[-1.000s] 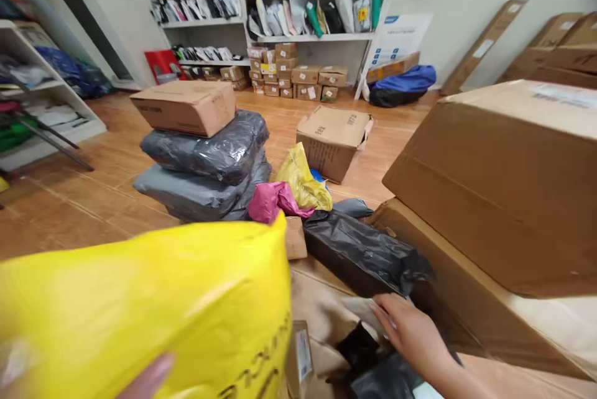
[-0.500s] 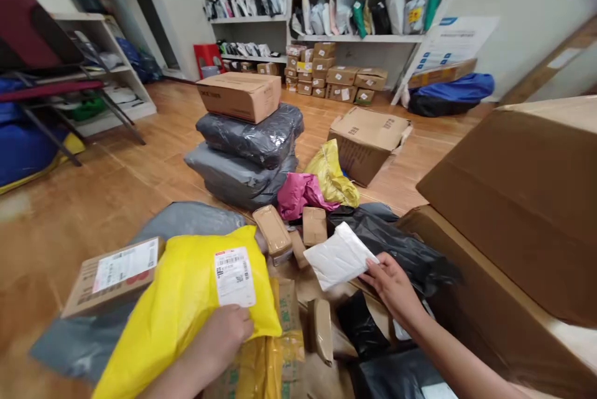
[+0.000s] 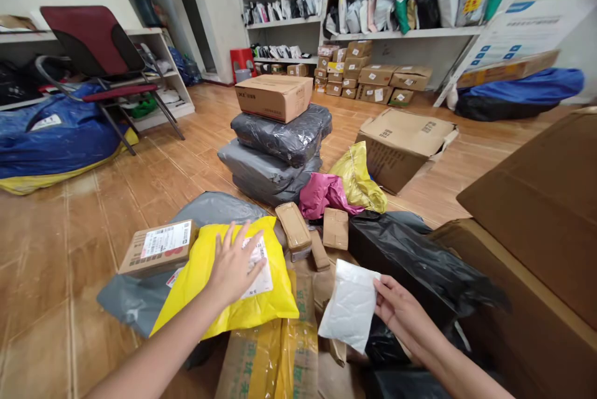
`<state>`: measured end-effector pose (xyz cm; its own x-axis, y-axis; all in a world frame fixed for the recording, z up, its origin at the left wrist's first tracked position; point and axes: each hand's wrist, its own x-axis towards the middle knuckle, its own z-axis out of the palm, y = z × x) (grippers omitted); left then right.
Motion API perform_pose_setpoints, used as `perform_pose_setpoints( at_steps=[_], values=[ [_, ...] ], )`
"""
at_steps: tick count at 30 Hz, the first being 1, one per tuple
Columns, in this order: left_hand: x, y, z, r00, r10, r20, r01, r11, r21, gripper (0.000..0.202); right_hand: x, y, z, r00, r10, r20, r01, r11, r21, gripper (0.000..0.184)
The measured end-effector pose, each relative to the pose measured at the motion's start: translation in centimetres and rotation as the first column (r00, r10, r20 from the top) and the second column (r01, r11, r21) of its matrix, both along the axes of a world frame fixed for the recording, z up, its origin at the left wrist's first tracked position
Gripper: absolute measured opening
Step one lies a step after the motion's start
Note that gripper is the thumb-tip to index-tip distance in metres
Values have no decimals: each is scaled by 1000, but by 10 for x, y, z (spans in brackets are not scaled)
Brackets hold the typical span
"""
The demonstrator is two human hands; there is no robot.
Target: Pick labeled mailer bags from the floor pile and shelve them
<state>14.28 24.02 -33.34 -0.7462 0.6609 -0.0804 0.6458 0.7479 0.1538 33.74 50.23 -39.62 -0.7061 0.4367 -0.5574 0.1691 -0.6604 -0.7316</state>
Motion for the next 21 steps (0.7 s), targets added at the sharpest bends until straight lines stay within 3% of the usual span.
perform_pose_setpoints(
  at_steps=[2, 4, 7, 9, 11, 13, 15, 18, 21],
  values=[
    [-2, -5, -14, 997, 77, 28, -73, 989, -132, 58, -4, -1, -4, 1000, 4, 16, -5, 998, 61, 57],
    [5, -10, -23, 996, 41, 79, -23, 977, -211, 62, -3, 8, -8, 996, 75, 48, -85, 968, 237, 57],
    [16, -12, -19, 996, -4, 86, 30, 953, -300, 67, 12, 32, -15, 918, 323, 229, -394, 805, 443, 58],
    [15, -8, -8, 997, -33, 63, 53, 940, -337, 66, 28, 44, -22, 816, 431, 385, -573, 691, 442, 51],
    [8, 0, 3, 997, -60, 42, 71, 938, -339, 62, 43, 45, -33, 701, 461, 545, -703, 577, 416, 35],
    [5, 12, 10, 998, -52, 20, 56, 954, -295, 51, 51, 36, -51, 566, 416, 712, -811, 438, 389, 21],
    [14, 27, 12, 997, -80, 13, 81, 977, -198, 40, 51, 24, -73, 448, 302, 841, -878, 327, 350, 28],
    [47, 49, 5, 950, -290, 110, 296, 955, -33, 33, 40, 18, -104, 307, 177, 935, -932, 255, 258, 46],
    [83, 64, -5, 840, -436, 324, 421, 899, 121, 30, 33, 27, -120, 259, 211, 943, -951, 225, 211, 22]
  ],
)
